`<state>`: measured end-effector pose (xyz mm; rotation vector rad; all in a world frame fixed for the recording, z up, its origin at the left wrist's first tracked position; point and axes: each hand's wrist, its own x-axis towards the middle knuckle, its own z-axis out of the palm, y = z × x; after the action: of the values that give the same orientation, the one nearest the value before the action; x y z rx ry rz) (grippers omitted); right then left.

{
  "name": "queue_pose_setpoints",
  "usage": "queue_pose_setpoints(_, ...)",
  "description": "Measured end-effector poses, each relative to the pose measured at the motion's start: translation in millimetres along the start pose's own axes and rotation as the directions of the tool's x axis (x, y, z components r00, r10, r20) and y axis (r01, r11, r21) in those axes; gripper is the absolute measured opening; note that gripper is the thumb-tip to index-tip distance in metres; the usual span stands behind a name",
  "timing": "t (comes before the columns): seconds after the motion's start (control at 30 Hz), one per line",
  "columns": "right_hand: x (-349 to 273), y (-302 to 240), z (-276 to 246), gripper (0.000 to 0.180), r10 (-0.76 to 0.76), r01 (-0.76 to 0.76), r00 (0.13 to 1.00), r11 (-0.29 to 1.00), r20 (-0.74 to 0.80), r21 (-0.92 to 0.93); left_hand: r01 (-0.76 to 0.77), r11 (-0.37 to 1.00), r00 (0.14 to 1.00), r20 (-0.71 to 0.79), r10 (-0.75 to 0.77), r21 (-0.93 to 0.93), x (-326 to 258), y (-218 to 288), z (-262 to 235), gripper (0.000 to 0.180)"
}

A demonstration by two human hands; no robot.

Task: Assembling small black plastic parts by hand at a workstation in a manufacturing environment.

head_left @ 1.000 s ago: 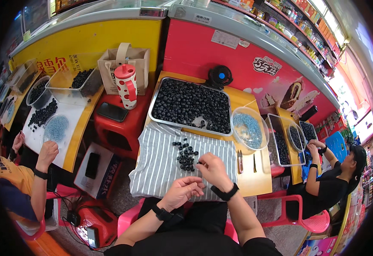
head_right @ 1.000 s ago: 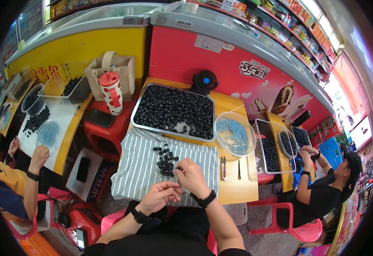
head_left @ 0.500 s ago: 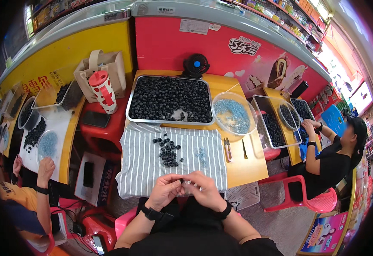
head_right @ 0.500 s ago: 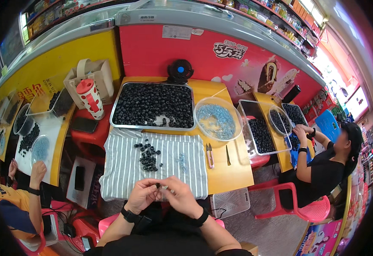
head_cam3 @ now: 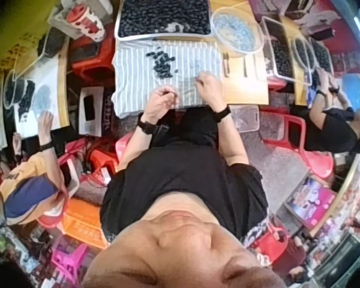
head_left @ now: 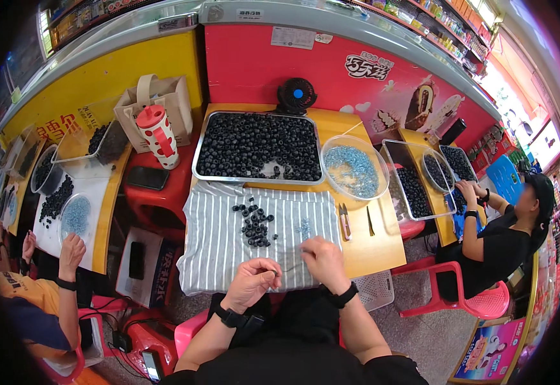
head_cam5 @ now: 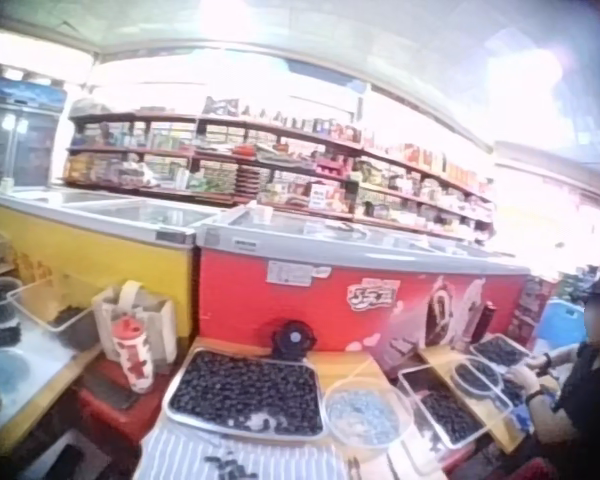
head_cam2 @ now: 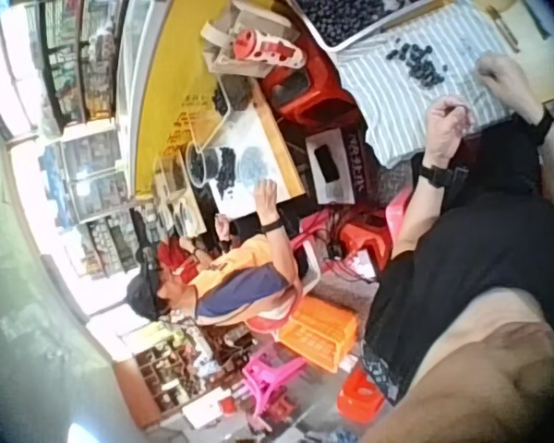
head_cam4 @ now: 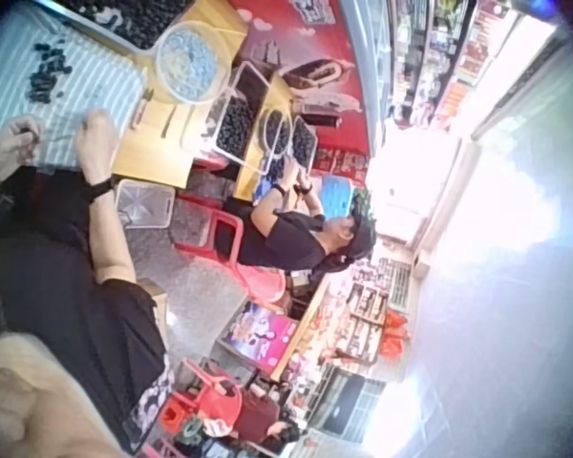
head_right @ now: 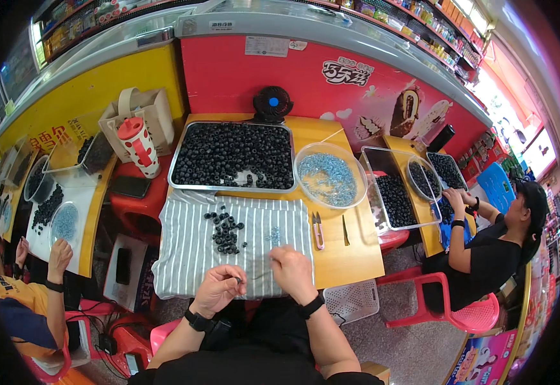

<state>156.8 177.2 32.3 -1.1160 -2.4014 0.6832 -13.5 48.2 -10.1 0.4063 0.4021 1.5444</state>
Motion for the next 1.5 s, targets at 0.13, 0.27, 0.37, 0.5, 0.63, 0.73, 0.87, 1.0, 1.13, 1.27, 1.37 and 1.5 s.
queue_pose_setpoints(0.13,-4,-10,-1,0.018,0.055,-0.055,0.998,0.981,0.008,0.189,-0.027,1.0,1.0,-0.008,0.027,-0.005,1,0,0,0.009)
queue_pose_setpoints(0.27,-8,0,-2,0.018,0.143,-0.129,0.988,0.975,-0.065,0.182,-0.006,1.0,1.0,-0.01,0.006,0.015,1,1,1,0.011)
queue_pose_setpoints(0.37,-7,-3,-3,0.019,0.124,-0.111,0.99,0.977,-0.065,0.184,-0.005,1.0,1.0,-0.023,0.006,0.024,1,3,2,0.011)
queue_pose_setpoints(0.5,2,-14,-3,0.017,0.06,-0.057,0.998,0.994,-0.03,0.093,-0.014,0.999,0.999,-0.049,0.017,0.047,0,2,5,0.011)
queue_pose_setpoints(0.63,9,-15,5,0.01,-0.032,0.035,0.999,0.994,0.024,-0.106,-0.032,0.999,0.998,-0.054,0.035,0.042,-1,0,3,0.011)
queue_pose_setpoints(0.73,11,-17,6,0.006,-0.053,0.057,0.997,0.996,0.049,-0.074,-0.019,1.0,0.998,-0.058,0.017,-0.024,-3,-1,-2,0.012)
queue_pose_setpoints(0.87,5,-17,6,0.006,-0.06,0.061,0.997,0.998,0.047,-0.019,-0.034,0.998,0.999,-0.039,0.032,-0.052,-2,-5,-6,0.014)
queue_pose_setpoints(1.0,0,-21,7,0.007,-0.049,0.052,0.997,0.996,0.054,-0.067,-0.018,1.0,0.997,-0.075,0.019,0.008,-2,-3,-2,0.015)
queue_pose_setpoints(1.13,0,-21,11,0.008,-0.105,0.109,0.994,0.985,0.042,-0.136,-0.017,1.0,0.995,-0.103,0.02,0.026,-2,0,3,0.016)
queue_pose_setpoints(1.27,-20,-36,10,0.006,0.011,-0.131,0.982,0.762,0.19,0.635,-0.081,0.997,0.991,-0.107,0.08,-0.003,0,-6,2,0.013)
queue_pose_setpoints(1.37,-30,-55,14,0.007,-0.066,-0.014,0.994,0.701,0.084,0.713,-0.094,0.996,0.986,-0.142,0.092,-0.009,-1,-7,4,0.013)
queue_pose_setpoints(1.5,-27,-62,17,0.009,-0.162,0.149,0.986,0.785,-0.032,0.601,-0.074,0.997,0.987,-0.146,0.069,-0.029,-2,-7,-2,0.014)
